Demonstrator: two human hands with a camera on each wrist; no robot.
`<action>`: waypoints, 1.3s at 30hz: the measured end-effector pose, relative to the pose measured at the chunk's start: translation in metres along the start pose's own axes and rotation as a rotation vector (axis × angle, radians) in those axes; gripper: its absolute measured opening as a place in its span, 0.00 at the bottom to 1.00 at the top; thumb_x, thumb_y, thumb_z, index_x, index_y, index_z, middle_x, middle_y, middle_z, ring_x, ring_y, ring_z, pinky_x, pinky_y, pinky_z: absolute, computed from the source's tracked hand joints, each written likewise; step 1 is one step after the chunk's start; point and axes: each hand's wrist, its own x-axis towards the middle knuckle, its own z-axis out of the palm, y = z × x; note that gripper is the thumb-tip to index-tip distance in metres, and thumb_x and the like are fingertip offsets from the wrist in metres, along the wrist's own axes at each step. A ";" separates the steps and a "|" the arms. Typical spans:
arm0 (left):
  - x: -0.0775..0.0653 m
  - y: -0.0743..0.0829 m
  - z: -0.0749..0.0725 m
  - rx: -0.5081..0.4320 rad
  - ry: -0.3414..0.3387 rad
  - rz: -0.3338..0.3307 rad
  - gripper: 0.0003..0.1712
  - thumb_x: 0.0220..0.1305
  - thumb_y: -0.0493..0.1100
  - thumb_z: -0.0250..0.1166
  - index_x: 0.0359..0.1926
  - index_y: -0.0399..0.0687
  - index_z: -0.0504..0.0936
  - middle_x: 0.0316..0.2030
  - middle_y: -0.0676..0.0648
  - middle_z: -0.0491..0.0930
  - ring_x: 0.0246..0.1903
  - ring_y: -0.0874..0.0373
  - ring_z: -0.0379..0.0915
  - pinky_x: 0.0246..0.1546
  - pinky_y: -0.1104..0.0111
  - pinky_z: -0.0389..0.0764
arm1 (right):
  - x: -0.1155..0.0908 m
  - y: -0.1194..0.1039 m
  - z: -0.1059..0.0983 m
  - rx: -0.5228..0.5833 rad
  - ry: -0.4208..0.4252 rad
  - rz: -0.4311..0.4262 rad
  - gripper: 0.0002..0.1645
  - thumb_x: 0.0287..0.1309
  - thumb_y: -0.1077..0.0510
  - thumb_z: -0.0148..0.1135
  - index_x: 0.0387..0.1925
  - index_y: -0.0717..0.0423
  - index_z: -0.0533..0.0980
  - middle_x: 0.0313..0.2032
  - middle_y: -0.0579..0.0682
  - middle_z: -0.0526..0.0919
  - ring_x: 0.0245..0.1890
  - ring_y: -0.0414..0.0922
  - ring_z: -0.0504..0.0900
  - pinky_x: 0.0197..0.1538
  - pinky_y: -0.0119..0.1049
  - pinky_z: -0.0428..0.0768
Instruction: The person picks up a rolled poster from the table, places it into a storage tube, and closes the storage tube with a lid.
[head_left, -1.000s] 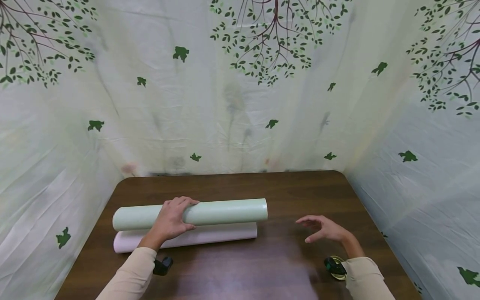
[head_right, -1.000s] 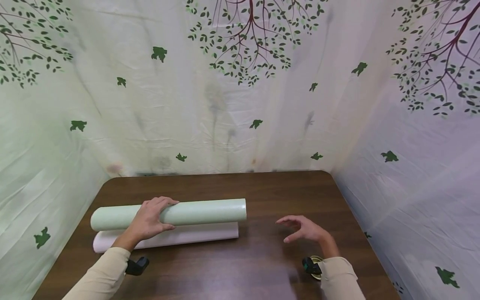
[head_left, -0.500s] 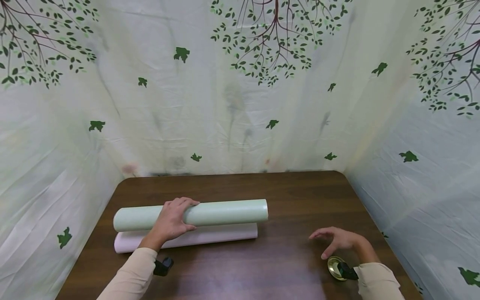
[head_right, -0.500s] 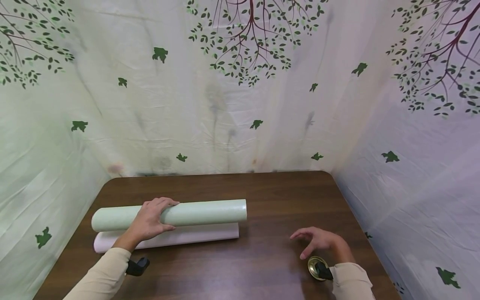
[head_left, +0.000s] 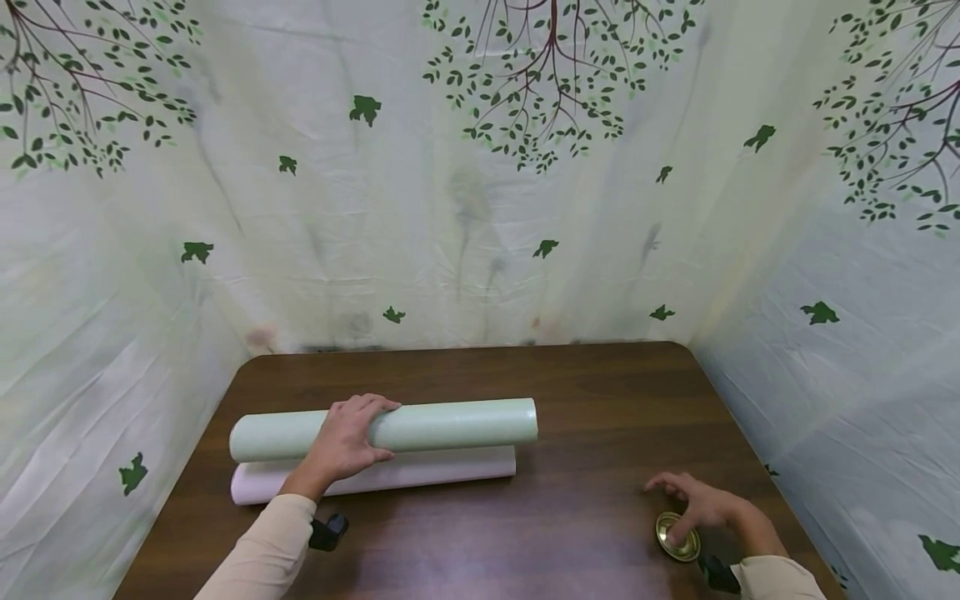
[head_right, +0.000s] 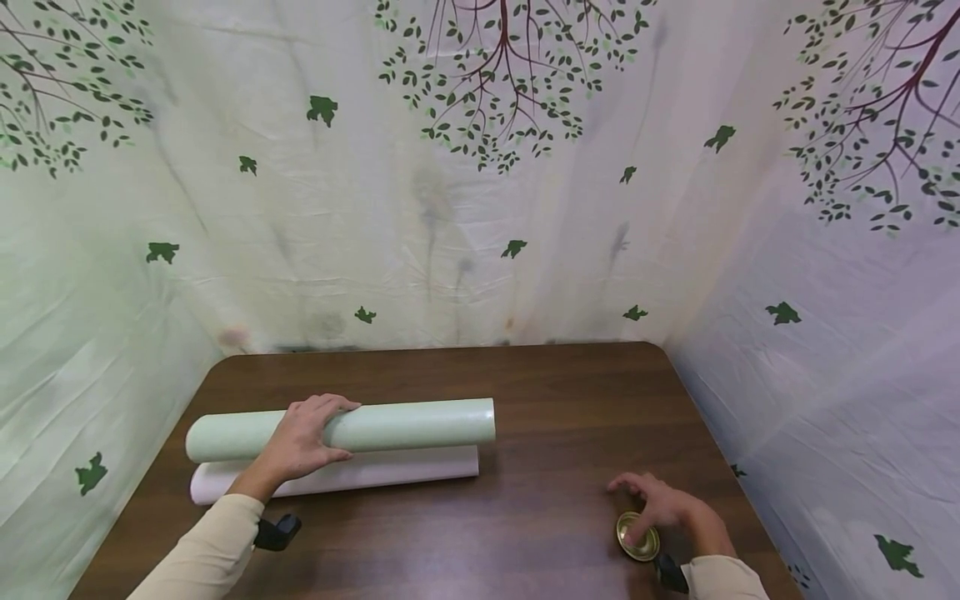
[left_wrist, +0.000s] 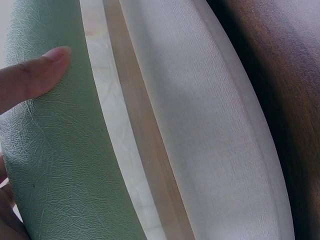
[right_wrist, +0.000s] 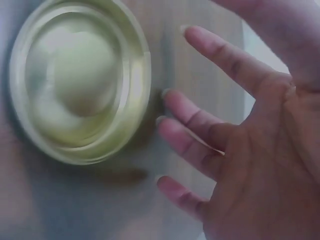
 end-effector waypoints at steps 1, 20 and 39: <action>0.000 0.000 0.000 0.000 0.000 -0.001 0.38 0.35 0.43 0.83 0.53 0.48 0.80 0.48 0.47 0.79 0.49 0.45 0.73 0.51 0.46 0.67 | -0.001 0.002 0.002 -0.004 0.015 -0.002 0.42 0.43 0.61 0.77 0.60 0.60 0.66 0.54 0.70 0.60 0.54 0.72 0.62 0.50 0.67 0.66; -0.003 -0.002 0.000 -0.004 0.010 -0.012 0.38 0.34 0.43 0.83 0.52 0.48 0.80 0.48 0.47 0.80 0.50 0.45 0.73 0.51 0.45 0.67 | -0.005 0.024 0.029 -0.214 0.191 -0.169 0.48 0.35 0.51 0.81 0.58 0.57 0.65 0.53 0.60 0.64 0.53 0.62 0.63 0.47 0.57 0.67; -0.006 -0.003 0.000 0.004 0.021 -0.013 0.38 0.33 0.43 0.83 0.52 0.48 0.80 0.47 0.47 0.80 0.49 0.45 0.74 0.50 0.45 0.68 | -0.006 0.039 0.034 -0.217 0.255 -0.169 0.43 0.30 0.54 0.82 0.49 0.62 0.67 0.47 0.56 0.66 0.43 0.40 0.70 0.40 0.31 0.73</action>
